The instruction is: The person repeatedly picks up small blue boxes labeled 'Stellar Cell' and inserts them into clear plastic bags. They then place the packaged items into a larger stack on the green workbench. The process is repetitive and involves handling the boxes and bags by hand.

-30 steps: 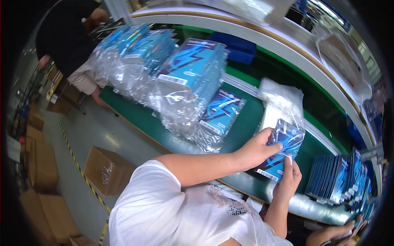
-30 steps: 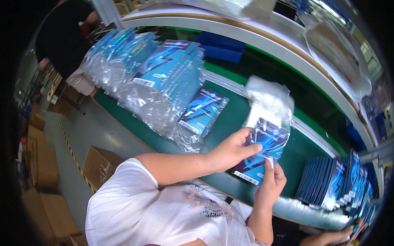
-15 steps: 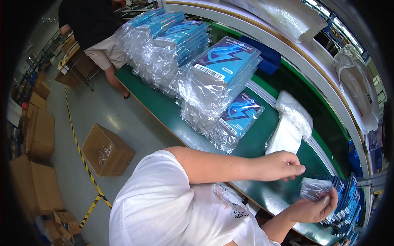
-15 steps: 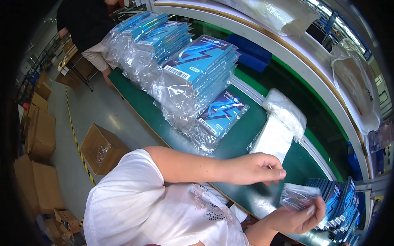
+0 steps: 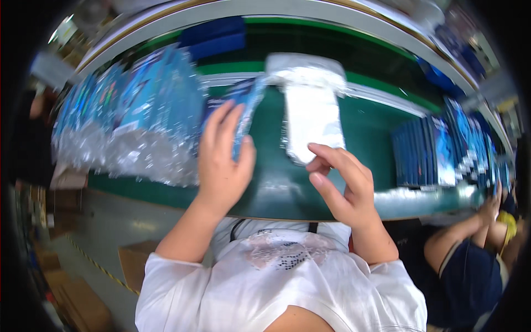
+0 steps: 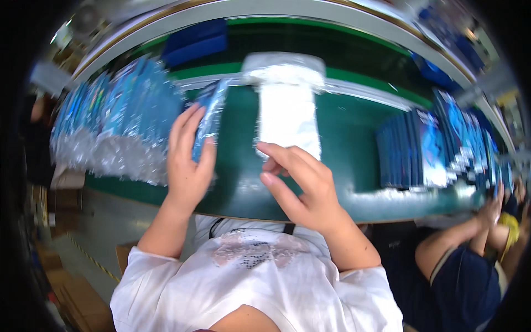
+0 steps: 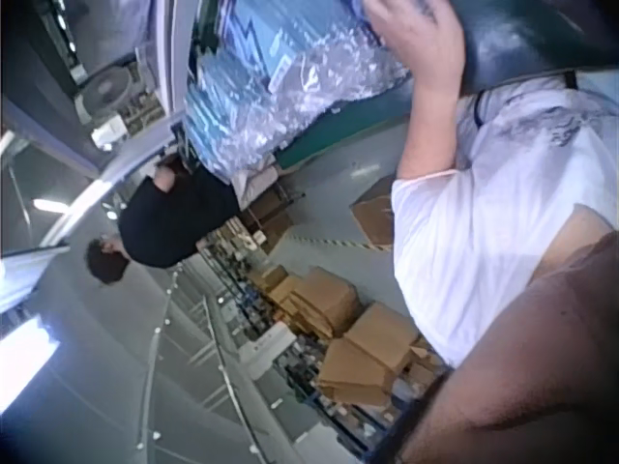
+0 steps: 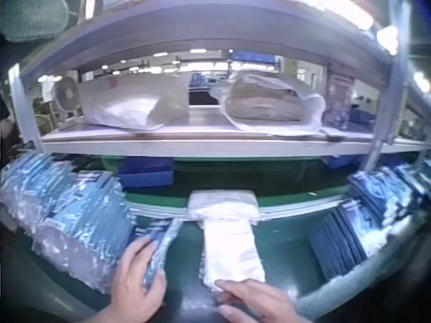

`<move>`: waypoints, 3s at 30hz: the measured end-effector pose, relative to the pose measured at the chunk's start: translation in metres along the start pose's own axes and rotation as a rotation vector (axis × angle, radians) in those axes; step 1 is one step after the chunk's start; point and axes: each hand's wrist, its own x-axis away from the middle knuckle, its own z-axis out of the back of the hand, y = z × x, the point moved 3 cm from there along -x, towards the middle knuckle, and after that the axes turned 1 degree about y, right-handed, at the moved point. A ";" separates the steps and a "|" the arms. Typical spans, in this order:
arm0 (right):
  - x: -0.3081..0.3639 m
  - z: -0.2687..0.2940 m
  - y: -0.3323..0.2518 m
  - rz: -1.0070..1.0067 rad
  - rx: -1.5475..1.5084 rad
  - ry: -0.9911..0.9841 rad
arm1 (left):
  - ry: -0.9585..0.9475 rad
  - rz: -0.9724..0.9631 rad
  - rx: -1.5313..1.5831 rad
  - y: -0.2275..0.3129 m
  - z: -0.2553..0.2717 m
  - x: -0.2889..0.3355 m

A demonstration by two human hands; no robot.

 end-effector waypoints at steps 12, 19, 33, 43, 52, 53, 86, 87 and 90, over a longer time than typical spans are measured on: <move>0.002 0.161 -0.037 -0.041 0.724 0.746 | -0.466 -0.177 -0.124 0.036 -0.044 0.001; 0.023 0.167 0.020 -0.358 1.333 0.291 | -0.481 -0.358 -0.047 0.035 -0.074 -0.009; 0.026 0.069 0.034 -0.707 -1.078 0.342 | -0.337 -0.183 0.244 0.041 -0.072 -0.028; 0.025 0.006 0.071 -0.833 -1.298 -0.026 | -0.428 0.049 0.583 0.011 -0.080 -0.033; 0.026 0.005 0.076 -0.884 -1.294 0.034 | -0.482 0.402 0.748 -0.002 -0.080 -0.037; 0.027 0.006 0.082 -0.885 -1.267 0.082 | -0.489 0.381 0.740 -0.001 -0.079 -0.037; 0.013 0.021 0.017 -0.356 -0.186 0.069 | -0.248 0.720 1.333 0.014 -0.061 -0.016; 0.010 0.026 0.009 -0.277 -0.158 0.032 | -0.250 0.738 1.336 0.013 -0.057 -0.016; 0.002 0.033 0.008 -0.037 0.030 0.274 | -0.510 0.726 1.394 0.057 -0.051 -0.001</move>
